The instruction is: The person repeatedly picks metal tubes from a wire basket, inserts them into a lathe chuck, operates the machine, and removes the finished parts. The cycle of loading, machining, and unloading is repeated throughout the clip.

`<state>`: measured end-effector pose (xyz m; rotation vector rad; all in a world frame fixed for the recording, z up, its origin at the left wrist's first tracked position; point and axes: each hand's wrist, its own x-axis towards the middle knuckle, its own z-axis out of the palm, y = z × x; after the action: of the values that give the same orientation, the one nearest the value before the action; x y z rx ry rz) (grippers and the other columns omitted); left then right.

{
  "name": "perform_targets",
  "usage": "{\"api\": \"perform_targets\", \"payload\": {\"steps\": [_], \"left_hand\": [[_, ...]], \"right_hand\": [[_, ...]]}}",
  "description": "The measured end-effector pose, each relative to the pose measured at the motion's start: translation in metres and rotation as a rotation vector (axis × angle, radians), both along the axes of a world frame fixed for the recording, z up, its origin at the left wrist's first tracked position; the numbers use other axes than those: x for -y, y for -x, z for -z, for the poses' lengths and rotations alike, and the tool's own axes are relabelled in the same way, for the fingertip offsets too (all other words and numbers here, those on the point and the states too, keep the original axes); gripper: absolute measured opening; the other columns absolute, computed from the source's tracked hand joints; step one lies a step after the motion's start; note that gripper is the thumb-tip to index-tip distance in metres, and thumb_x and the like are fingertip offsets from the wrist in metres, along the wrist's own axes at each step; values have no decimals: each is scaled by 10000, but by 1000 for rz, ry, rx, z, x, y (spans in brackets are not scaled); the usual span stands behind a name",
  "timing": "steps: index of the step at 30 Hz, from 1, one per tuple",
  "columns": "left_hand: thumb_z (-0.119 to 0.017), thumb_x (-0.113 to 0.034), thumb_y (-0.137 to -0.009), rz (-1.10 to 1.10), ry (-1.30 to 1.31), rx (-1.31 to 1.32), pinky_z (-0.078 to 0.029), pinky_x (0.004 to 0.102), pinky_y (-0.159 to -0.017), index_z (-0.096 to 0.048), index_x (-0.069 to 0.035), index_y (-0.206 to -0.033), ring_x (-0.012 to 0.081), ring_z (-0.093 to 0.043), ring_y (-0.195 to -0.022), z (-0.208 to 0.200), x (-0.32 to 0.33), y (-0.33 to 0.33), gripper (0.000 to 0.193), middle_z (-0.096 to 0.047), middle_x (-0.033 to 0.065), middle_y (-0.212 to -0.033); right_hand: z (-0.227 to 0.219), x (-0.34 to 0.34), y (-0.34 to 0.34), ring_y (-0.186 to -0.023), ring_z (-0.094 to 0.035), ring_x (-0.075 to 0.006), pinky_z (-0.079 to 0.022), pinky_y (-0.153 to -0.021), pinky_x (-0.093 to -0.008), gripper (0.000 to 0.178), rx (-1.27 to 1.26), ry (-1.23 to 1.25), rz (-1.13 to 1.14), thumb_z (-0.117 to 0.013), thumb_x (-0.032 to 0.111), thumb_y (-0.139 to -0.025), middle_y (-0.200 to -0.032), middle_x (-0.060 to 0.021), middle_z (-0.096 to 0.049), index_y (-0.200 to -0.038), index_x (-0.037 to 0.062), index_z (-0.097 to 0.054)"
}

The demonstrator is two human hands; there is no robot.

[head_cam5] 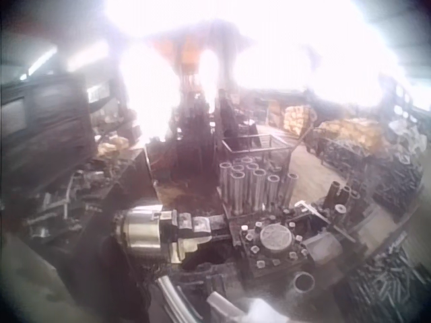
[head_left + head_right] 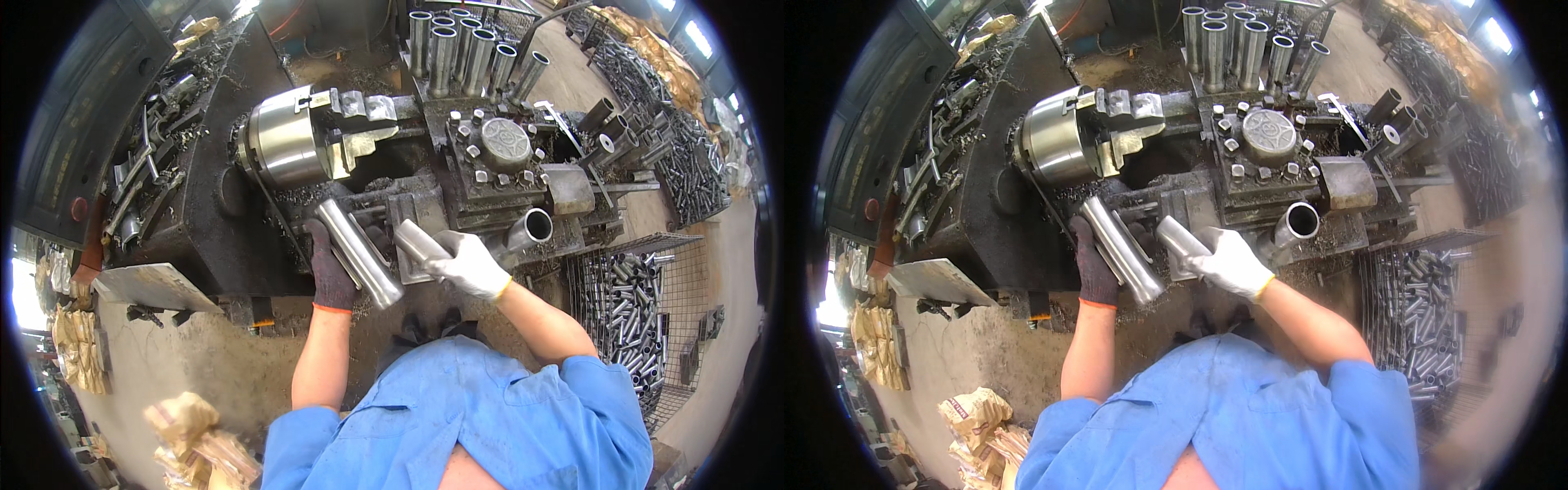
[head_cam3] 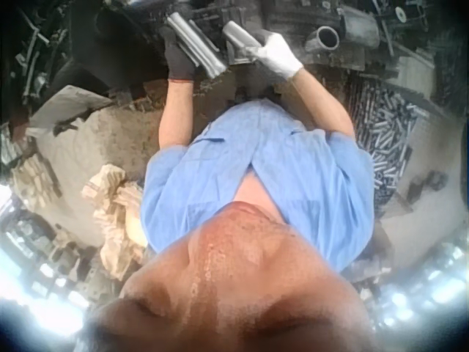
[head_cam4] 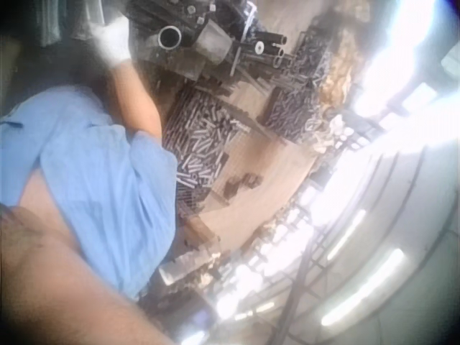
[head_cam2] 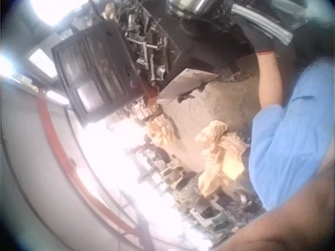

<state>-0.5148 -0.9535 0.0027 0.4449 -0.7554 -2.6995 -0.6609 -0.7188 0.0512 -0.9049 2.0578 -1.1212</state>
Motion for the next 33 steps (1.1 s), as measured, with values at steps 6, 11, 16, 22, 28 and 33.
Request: {"api": "perform_targets", "payload": {"steps": [6,11,16,22,28,33], "left_hand": [[-478,-769,-1023,-189,159,104,-453,496,-1172,-501,-98,-1549,320,-582,-1348,-21,-53,28,853,-597,142,-1490],[-418,-700,-1080,-146,297,-203,-396,511,-1231,-407,-101,-1631,309,-498,-1464,-44,-56,41,814,-517,131,-1593],[-697,-235,-1042,-163,758,170,-509,417,-1126,-478,-73,-1566,250,-617,-1332,-31,-21,50,590,-617,103,-1469],[-689,-198,-1018,-314,728,506,-541,358,-991,-619,-29,-1410,233,-697,-1134,33,-19,8,433,-721,145,-1252],[-687,-266,-1036,-504,482,764,-559,330,-789,-684,-28,-1290,179,-691,-895,107,-38,-104,348,-746,111,-1039],[-713,-335,-1015,-966,117,674,-517,329,-664,-680,-79,-1182,172,-638,-756,126,-33,-179,307,-704,73,-900]], "right_hand": [[-45,45,5,-923,-728,-225,-590,-809,-371,691,447,-214,-223,-883,392,-811,-1054,-124,-753,-1275,-45,-617],[-85,41,1,-1117,-715,-338,-558,-987,-425,869,300,-93,23,-896,458,-706,-1222,-212,-716,-1404,39,-592],[-168,35,86,-1098,-742,-416,-592,-1002,-473,939,-576,266,-344,-888,321,-659,-1288,-255,-708,-1487,54,-535],[-154,119,232,-885,-745,-344,-590,-804,-482,274,-1555,-196,-414,-723,191,-882,-981,-152,-741,-1119,54,-711],[-72,179,282,-1039,-750,-398,-588,-916,-459,669,-782,-537,-692,-878,418,-648,-1084,-242,-773,-1158,8,-737],[-52,198,275,-1004,-751,-405,-587,-892,-472,739,-676,-723,-713,-852,464,-678,-1122,-259,-767,-1203,-36,-705]]}}
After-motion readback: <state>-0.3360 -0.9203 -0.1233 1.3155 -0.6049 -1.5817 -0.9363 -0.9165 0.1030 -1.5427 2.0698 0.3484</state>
